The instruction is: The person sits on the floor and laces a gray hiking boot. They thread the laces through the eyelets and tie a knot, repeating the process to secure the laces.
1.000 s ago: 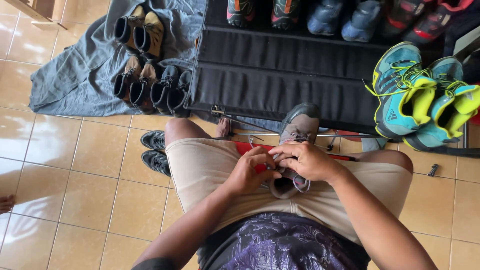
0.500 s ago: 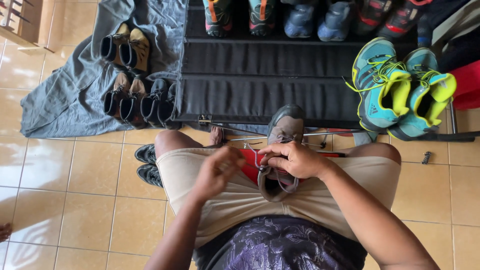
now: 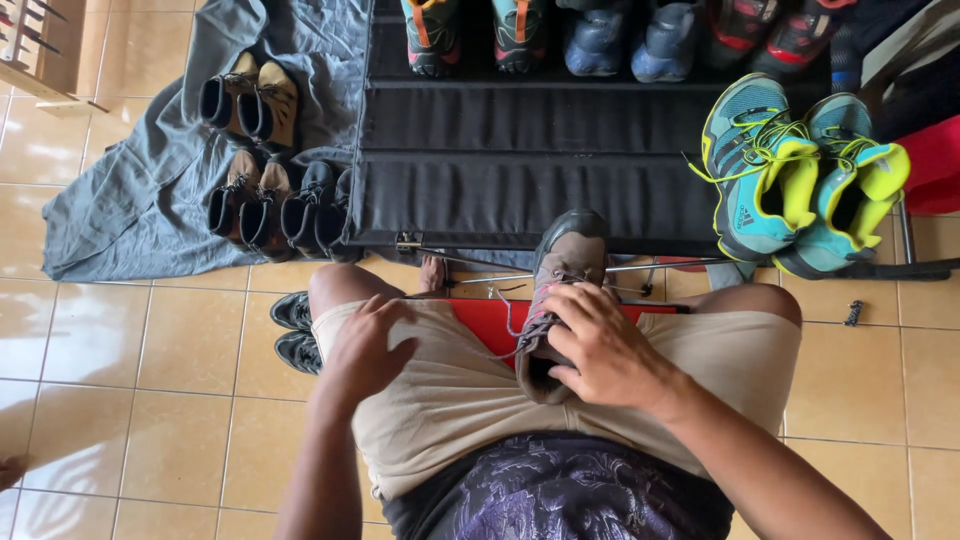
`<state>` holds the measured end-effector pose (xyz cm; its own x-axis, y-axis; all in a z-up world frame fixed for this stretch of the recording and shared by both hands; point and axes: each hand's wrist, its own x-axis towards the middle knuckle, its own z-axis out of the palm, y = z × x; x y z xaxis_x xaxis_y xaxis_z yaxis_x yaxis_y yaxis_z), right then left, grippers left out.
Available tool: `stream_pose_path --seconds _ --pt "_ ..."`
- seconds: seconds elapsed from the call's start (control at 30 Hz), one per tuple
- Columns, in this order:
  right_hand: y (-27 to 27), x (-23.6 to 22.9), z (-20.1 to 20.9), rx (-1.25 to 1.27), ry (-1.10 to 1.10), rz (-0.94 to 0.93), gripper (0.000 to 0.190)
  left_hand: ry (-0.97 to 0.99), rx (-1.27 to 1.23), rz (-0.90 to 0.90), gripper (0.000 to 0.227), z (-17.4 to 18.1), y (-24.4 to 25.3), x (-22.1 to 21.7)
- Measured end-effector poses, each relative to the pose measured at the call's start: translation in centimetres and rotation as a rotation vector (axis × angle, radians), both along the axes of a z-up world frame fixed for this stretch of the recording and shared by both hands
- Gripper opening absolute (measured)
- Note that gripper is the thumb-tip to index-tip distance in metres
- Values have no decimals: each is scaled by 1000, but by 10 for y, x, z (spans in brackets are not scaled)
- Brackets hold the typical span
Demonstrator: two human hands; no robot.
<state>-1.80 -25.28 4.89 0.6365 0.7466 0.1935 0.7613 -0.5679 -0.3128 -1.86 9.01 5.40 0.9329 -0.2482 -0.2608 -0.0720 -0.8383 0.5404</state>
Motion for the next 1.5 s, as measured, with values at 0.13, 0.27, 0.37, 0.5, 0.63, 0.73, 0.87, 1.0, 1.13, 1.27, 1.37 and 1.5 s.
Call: stream_pose_path --seconds 0.13,0.27,0.37,0.5,0.63,0.73,0.87,1.0,1.13,1.27,1.37,1.5 --pt "-3 -13 -17 -124 -135 -33 53 53 -194 10 24 4 -63 13" --pt "-7 -15 -22 45 -242 -9 14 433 -84 37 62 -60 -109 29" --pt "-14 -10 -15 197 -202 -24 19 513 -92 46 66 -84 -126 27" --pt "-13 -3 2 303 -65 -85 20 421 -343 110 35 -94 -123 18" --pt "-16 2 0 317 -8 -72 19 384 -420 96 20 -99 -119 29" --pt "-19 4 13 363 107 -77 21 521 -811 183 31 -86 -124 22" --pt "-25 7 21 389 248 -110 16 321 -737 238 47 -107 -133 18" --pt "-23 18 19 440 164 -186 29 136 -694 200 40 -58 -143 20" --pt "-14 24 23 472 210 -196 59 77 -757 -28 37 -11 -158 27" --pt "-36 31 21 533 420 -260 18 48 -806 -64 32 -12 -152 40" --pt "-60 31 28 518 457 -264 8 -5 -846 -223 26 -4 -149 35" --pt "-108 31 7 425 424 -410 12 -294 -287 -602 58 -2 -163 12"
